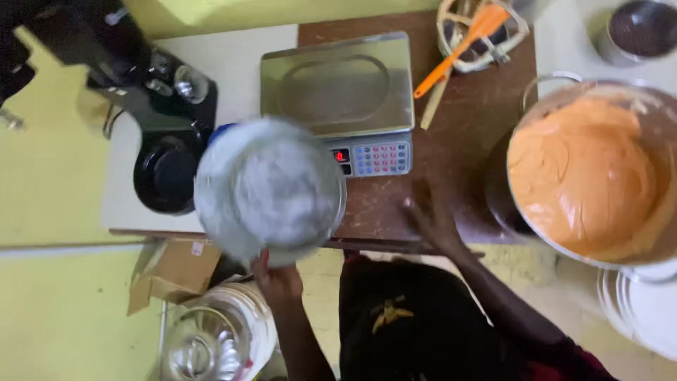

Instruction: The person portions a thick orange batter from a large mixing bowl into smaller metal bowls using a digital scale and an orange spatula. They repeatedly transfer batter, monitor the scale, and place filled bowls onto a nearby table.

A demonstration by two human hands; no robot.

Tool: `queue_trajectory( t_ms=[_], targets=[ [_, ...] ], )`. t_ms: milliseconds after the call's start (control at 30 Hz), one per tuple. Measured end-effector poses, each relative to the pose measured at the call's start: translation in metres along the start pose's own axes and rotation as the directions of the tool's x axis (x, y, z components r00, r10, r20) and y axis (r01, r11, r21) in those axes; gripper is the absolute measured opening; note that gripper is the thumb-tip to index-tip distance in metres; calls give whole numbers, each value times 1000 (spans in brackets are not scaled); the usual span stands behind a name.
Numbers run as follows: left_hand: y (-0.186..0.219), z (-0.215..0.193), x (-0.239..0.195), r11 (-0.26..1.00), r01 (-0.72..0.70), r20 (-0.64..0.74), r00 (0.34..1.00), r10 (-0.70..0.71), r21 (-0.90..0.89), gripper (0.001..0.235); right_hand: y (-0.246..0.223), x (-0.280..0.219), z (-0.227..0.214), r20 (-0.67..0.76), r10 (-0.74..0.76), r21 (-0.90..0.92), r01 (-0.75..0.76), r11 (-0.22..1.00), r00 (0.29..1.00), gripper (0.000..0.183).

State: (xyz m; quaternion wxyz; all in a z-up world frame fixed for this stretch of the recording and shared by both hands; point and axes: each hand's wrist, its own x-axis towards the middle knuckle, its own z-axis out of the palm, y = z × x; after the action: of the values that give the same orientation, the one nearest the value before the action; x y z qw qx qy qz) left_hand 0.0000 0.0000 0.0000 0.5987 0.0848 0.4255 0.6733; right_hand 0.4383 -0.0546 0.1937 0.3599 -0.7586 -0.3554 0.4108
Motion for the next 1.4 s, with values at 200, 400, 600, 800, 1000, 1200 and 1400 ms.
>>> queue_trajectory(
  t_ms=[200,400,600,800,1000,1200,1400],
  targets=[
    [78,305,12,953,229,173,949,-265,201,50,56,91,60,-252,-366,369,439,819,896,77],
    [99,351,78,900,301,279,877,-391,315,55,53,106,97,-430,-292,255,425,868,854,63],
    [113,351,105,882,348,236,872,-429,317,54,43,93,123,-454,-204,454,422,784,867,46],
    [133,366,111,910,311,264,886,-382,272,39,52,91,116,-400,-40,457,238,857,915,50],
    [112,345,147,896,324,190,901,-391,305,42,79,98,132,-450,-71,572,348,742,890,50],
    [49,324,167,855,312,276,852,-445,414,26,77,102,133,-453,-115,597,397,697,884,47],
    [33,408,102,802,253,121,920,-372,541,77,99,108,134,-418,-72,675,363,642,905,48]
  ],
)
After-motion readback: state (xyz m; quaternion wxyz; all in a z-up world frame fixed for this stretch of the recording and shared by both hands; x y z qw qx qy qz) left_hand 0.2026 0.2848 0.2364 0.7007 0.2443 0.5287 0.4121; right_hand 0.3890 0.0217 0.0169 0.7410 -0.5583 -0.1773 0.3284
